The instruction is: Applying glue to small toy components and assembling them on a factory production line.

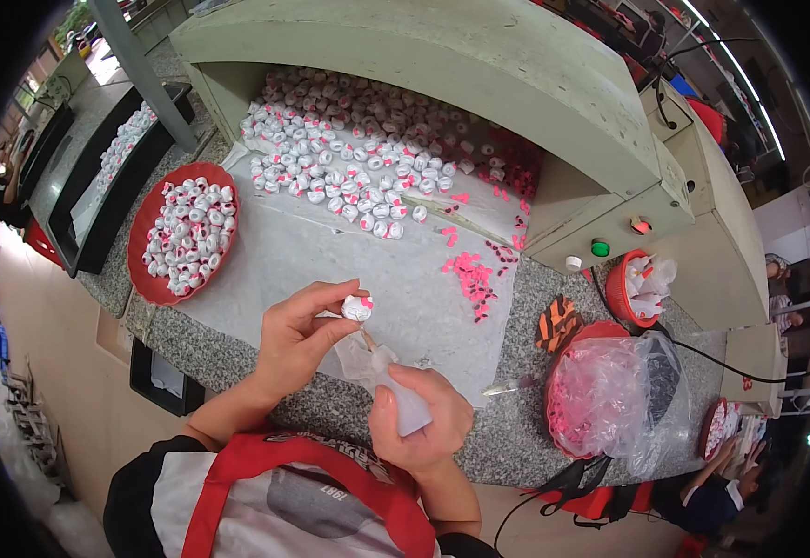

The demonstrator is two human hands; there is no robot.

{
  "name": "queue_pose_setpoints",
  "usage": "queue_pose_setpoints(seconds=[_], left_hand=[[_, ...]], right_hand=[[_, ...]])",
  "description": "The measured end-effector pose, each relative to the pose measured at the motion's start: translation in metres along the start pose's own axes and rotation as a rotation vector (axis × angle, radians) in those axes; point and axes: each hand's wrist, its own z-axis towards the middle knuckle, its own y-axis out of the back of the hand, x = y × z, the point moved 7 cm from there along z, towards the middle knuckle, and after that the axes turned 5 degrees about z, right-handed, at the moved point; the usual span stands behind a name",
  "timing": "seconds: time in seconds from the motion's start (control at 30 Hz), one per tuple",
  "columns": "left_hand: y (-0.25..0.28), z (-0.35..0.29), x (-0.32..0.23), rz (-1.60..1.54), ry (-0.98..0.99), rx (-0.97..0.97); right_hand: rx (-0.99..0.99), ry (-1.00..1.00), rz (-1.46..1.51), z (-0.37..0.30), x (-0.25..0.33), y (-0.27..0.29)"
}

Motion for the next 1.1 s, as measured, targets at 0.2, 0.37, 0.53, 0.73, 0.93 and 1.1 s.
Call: queue_pose_setpoints(seconds=[0.2, 0.37, 0.53, 0.73, 0.93, 1.1], left_hand=[[-0.001, -0.001, -0.003, 0.015, 0.013, 0.011], [0.000, -0.002, -0.005, 0.015, 0.004, 0.013], [0.000, -0.001, -0.009, 0.039, -0.022, 0.031], [0.002, -0.001, -0.011, 0.089, -0.032, 0.034], [0.000, 0.001, 0.005, -0.143, 0.168, 0.053], [-0.004, -0.002, 0.013, -0.318, 0.274, 0.084]], right_hand=[[-0.002, 0.015, -0.001, 0.001, -0.002, 0.000], [-0.016, -0.088, -0.019, -0.004, -0.006, 0.000], [0.043, -0.096, -0.002, -0.001, -0.004, -0.004], [0.077, 0.012, -0.010, 0.005, 0.003, -0.002], [0.021, 0.011, -0.002, 0.002, 0.001, 0.003], [0.019, 0.018, 0.027, 0.001, 0.000, 0.006]])
